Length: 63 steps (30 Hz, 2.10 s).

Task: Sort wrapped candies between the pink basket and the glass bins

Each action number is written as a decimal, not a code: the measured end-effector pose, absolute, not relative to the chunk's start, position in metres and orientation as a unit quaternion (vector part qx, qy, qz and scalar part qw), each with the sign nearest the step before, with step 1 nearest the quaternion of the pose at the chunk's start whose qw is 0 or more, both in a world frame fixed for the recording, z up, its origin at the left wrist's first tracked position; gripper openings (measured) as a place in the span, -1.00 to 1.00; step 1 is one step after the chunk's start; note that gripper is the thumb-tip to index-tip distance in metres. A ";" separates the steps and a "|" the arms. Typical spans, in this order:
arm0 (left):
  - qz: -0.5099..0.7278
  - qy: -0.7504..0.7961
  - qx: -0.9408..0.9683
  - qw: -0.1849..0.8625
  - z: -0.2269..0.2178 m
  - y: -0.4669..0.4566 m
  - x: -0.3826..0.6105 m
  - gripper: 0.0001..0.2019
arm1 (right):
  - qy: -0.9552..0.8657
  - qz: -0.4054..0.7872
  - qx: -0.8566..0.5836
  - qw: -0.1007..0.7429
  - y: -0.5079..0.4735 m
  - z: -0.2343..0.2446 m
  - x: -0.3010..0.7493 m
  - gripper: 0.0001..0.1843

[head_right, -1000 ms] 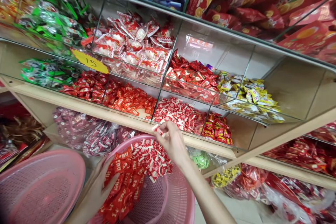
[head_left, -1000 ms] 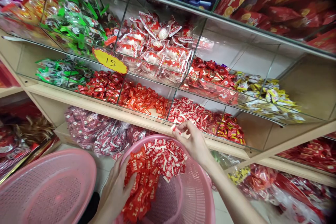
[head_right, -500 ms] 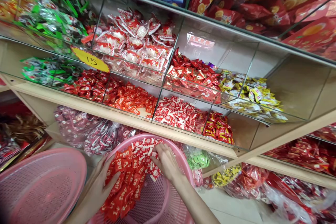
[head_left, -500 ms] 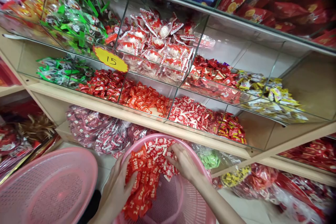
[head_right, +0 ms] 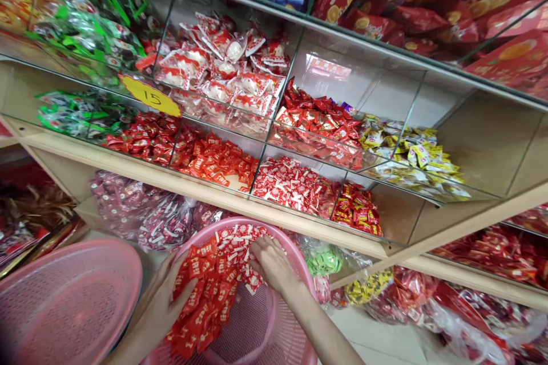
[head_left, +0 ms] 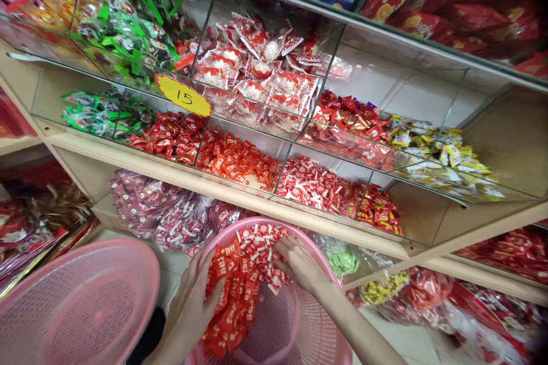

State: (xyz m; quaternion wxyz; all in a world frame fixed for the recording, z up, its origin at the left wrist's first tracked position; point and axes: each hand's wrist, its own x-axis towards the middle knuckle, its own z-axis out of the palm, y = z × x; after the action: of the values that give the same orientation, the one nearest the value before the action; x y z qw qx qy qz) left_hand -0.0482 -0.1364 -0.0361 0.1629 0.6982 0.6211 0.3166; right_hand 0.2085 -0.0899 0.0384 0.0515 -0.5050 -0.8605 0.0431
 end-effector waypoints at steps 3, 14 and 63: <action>0.314 0.622 0.698 0.163 -0.035 -0.137 -0.048 -0.46 | -0.865 0.040 -0.499 0.031 -0.085 0.042 0.206 -0.91; 0.320 0.621 0.698 0.160 -0.033 -0.137 -0.048 -0.47 | -0.873 -0.007 -0.488 0.013 -0.073 0.039 0.199 -0.87; 0.306 0.621 0.706 0.150 -0.039 -0.135 -0.050 -0.45 | -0.784 -0.118 -0.532 0.298 -0.066 0.073 0.210 -0.79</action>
State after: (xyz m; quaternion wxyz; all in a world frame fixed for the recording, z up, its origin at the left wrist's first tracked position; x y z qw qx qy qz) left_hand -0.0496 -0.1351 -0.0387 0.1501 0.7060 0.6209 0.3058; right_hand 0.2098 -0.0656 0.0734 0.2975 -0.5315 -0.7843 -0.1179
